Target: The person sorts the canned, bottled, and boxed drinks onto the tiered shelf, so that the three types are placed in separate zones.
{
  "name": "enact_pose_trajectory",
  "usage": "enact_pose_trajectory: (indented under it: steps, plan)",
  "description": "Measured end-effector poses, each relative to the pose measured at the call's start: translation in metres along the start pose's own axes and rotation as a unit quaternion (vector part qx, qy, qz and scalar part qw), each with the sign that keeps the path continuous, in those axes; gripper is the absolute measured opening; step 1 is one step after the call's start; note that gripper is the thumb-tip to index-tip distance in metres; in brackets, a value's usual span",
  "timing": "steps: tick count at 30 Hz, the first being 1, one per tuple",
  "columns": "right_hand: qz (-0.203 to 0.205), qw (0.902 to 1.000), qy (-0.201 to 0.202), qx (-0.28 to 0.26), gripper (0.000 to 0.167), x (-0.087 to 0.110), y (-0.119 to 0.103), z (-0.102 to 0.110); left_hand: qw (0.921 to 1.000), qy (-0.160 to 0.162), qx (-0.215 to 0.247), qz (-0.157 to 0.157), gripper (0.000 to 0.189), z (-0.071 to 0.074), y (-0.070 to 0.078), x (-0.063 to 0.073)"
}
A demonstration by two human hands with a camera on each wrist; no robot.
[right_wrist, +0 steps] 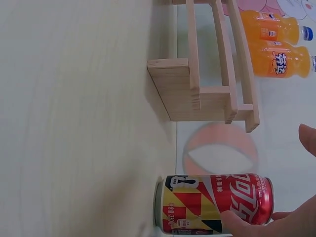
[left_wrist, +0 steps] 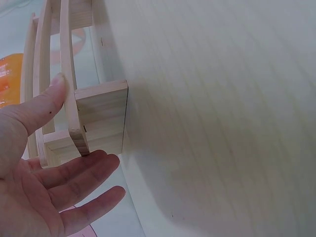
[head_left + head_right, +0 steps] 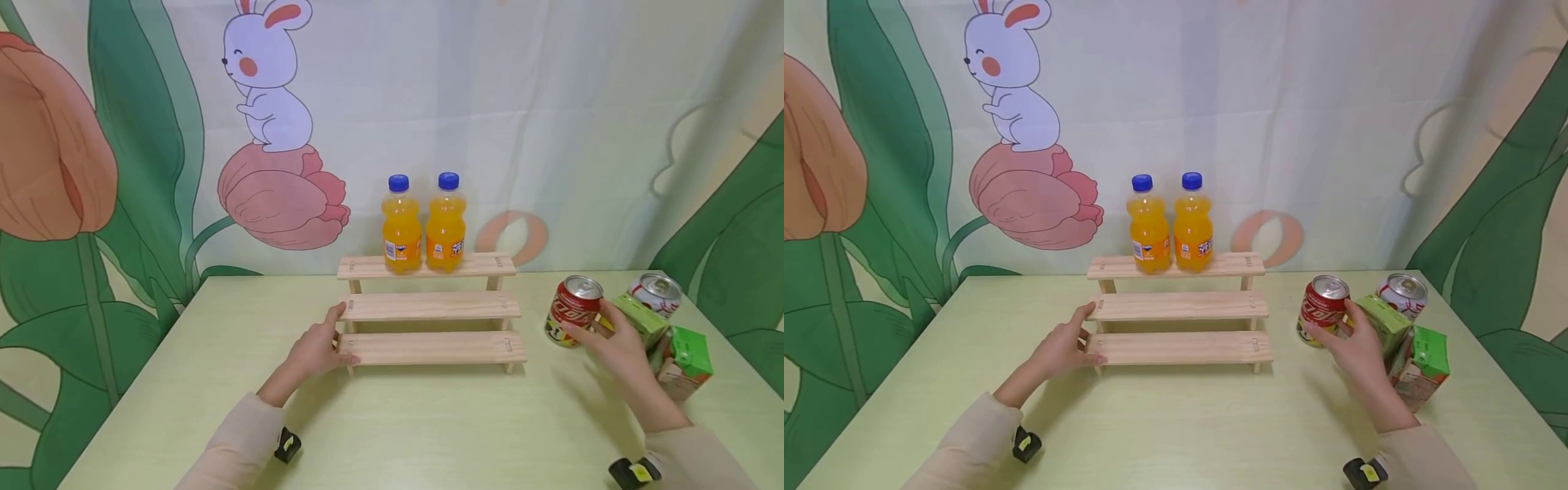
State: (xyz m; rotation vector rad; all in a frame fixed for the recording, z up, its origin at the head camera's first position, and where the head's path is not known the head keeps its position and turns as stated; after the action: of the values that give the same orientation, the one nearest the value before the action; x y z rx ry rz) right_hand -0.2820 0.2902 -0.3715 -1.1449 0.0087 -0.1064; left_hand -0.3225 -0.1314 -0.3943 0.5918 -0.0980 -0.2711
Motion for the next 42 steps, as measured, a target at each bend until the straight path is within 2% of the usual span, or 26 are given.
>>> enact_pose_trajectory:
  steps: [6,13,24,35,42]
  plan:
    - [-0.002,0.9998,0.017,0.000,0.093,-0.009,0.010,0.002,1.0000,-0.003,0.001,-0.001,0.094,0.000,0.000,0.001]
    - [-0.031,0.9978,0.058,0.003,0.100,-0.020,0.024,0.006,1.0000,-0.001,-0.001,0.003,0.094,0.000,-0.001,0.001]
    - [-0.027,0.9981,0.054,-0.010,0.095,-0.027,0.011,0.004,1.0000,0.000,-0.009,0.004,0.094,0.000,-0.002,0.000]
    - [-0.025,0.9943,0.102,-0.014,0.087,-0.038,0.012,0.009,1.0000,0.001,-0.005,0.006,0.095,0.002,-0.001,0.001]
    - [-0.044,0.9910,0.127,-0.008,0.084,-0.043,0.015,0.008,1.0000,0.000,-0.004,0.007,0.095,0.001,-0.002,0.000]
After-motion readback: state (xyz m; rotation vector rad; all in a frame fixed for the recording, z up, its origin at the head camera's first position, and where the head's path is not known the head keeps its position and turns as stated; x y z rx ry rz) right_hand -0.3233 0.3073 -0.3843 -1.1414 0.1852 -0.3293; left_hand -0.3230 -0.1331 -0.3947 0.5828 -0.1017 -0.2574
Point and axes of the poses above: each hand's wrist, its own x-axis away from the middle knuckle, its own z-axis out of the back of the hand, y = z × x, the point moved 10 cm from there along -x, towards the middle knuckle, and after that the axes turned 4 degrees about -y, right-handed, at the moved point
